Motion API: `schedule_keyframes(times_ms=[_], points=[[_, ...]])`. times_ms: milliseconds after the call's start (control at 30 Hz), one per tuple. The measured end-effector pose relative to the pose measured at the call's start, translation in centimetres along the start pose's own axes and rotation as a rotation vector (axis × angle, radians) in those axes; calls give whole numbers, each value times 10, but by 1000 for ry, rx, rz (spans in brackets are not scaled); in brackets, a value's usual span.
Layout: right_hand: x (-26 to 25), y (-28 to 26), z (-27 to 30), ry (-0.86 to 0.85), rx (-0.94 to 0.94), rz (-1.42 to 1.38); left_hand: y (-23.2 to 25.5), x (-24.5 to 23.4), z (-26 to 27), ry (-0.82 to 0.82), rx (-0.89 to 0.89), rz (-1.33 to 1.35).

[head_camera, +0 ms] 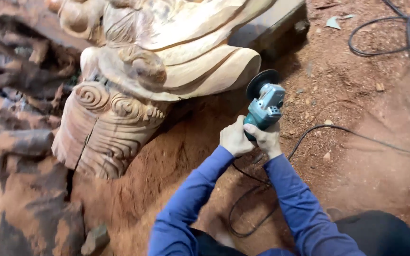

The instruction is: Sanding a large, intricate wooden sculpture using a power angle grinder to smooth the surface.

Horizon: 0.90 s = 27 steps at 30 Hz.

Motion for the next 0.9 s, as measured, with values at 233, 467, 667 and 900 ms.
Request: schedule_keyframes(times_ms=[233, 467, 667, 900], points=[[12, -16, -10, -66, -57, -133, -3, 0, 2, -14, -25, 184], [-7, -11, -1, 11, 164, -9, 9, 0, -4, -128, -59, 246], [16, -30, -1, -83, 103, -157, -5, -19, 1, -18, 22, 197], [39, -28, 0, -95, 4, -175, -39, -8, -4, 15, 13, 213]])
Point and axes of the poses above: each hand's wrist, its own z-axis away from the middle knuckle, its own x-axis out of the palm, y = z × x, the point moved 9 cm from there along -z, towards the middle knuckle, and after that the axes turned 5 degrees about -x, right-handed, at the moved point
